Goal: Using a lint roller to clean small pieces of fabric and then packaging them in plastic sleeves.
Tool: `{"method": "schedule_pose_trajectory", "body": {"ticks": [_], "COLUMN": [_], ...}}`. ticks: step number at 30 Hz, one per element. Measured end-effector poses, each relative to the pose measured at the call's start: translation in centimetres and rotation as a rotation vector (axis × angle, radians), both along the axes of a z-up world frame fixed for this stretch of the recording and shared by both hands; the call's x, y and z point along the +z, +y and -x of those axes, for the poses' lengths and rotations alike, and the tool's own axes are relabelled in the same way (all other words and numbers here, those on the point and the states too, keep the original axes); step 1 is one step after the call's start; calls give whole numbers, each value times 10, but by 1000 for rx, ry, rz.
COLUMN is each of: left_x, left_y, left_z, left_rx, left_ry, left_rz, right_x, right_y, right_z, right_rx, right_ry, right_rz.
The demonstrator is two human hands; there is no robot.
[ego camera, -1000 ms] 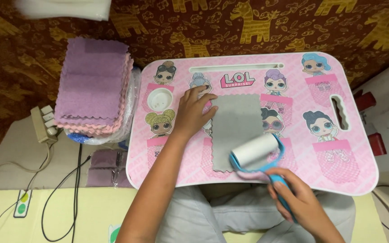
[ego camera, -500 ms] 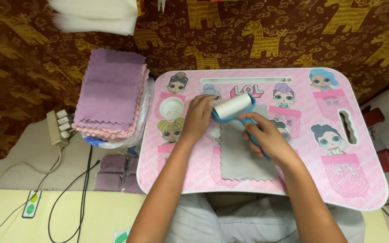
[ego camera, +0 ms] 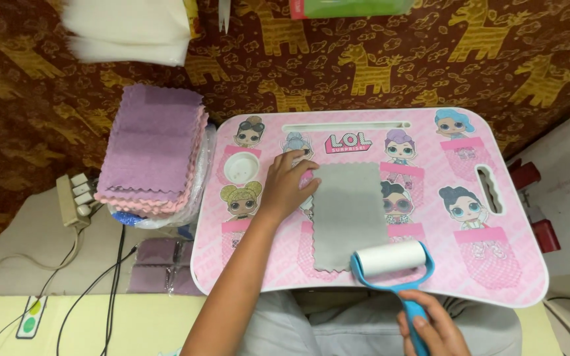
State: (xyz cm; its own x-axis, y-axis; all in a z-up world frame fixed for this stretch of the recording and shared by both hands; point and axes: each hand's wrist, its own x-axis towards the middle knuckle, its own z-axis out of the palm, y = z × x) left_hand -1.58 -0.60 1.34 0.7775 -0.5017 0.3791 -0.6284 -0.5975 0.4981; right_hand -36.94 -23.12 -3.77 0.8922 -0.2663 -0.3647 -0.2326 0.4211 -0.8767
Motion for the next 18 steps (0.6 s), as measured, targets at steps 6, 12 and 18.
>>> {"method": "schedule_pose_trajectory", "body": {"ticks": [6, 12, 18], "left_x": [-9, -5, 1], "left_y": [0, 1, 2], "left_z": [-4, -2, -1], "left_rx": [2, 9, 8], "left_ry": [-67, -17, 31], "left_rz": [33, 49, 22], "right_x": [107, 133, 120], "right_y": [37, 33, 30], "right_z": [-118, -215, -170], "right_rx": [36, 50, 69], "right_ry": [95, 20, 41], "right_rz": [148, 180, 287]}}
